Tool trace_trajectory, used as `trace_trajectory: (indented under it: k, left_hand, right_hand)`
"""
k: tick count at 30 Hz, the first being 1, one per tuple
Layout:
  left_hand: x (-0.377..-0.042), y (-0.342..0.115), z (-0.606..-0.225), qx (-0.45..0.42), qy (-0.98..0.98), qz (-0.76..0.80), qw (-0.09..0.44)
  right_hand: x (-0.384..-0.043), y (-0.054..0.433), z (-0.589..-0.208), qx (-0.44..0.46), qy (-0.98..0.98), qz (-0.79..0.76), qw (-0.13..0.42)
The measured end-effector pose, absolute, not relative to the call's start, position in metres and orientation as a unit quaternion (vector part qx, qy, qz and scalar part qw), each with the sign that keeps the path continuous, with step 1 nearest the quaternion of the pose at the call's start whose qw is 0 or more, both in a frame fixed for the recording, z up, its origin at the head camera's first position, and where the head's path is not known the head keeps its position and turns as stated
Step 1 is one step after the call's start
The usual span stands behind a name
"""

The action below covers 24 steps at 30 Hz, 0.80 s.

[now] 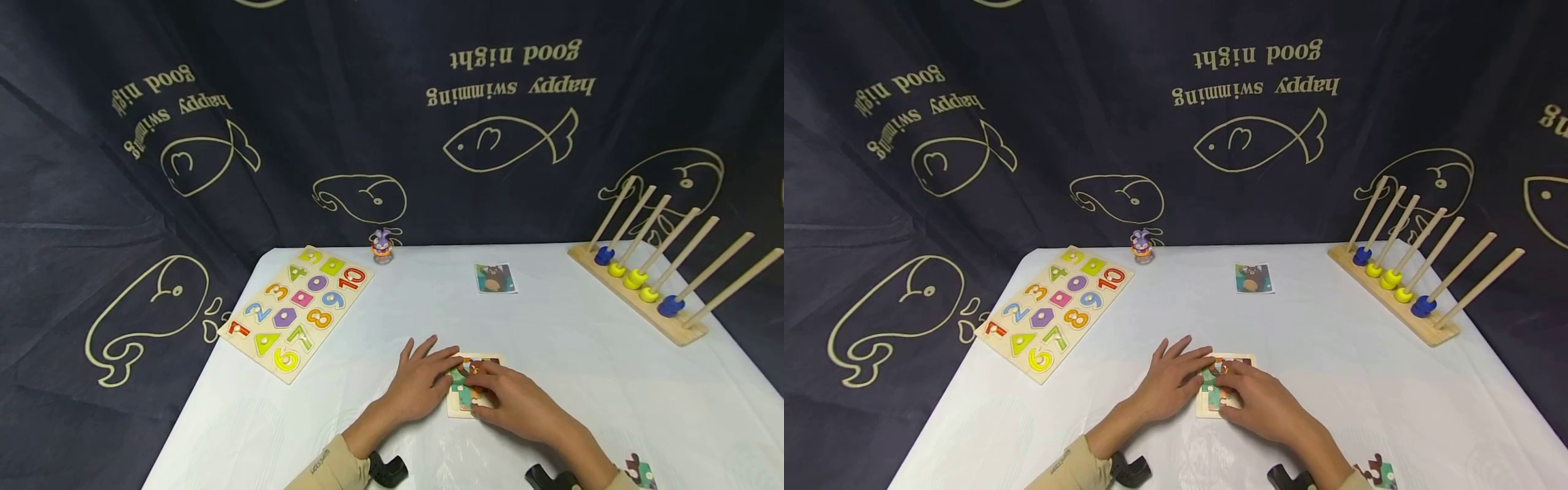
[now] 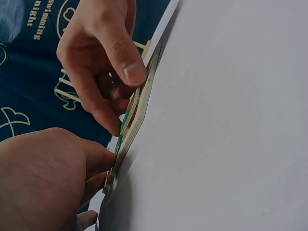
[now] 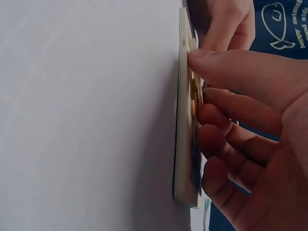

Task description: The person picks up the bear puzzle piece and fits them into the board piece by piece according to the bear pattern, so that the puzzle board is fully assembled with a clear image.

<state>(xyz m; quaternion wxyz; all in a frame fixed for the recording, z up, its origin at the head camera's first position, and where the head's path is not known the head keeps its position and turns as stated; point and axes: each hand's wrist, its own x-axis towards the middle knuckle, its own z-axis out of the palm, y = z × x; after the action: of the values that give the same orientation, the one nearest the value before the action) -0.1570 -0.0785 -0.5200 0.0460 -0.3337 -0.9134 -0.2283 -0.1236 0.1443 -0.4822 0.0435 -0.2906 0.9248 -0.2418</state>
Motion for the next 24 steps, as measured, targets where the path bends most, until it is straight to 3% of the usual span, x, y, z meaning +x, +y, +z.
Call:
trace_trajectory:
  k: [13, 24]
  left_hand:
    - [-0.1592, -0.0783, -0.5221, -0.339, -0.912, -0.227, 0.048]
    - [-0.1598, -0.0799, -0.5207, -0.347, -0.909, -0.227, 0.041]
  right_hand:
    - [-0.1248, 0.1419, -0.4877, -0.251, 0.935, -0.251, 0.013]
    - [-0.1292, 0.1388, -0.4875, -0.24, 0.932, -0.272, 0.025]
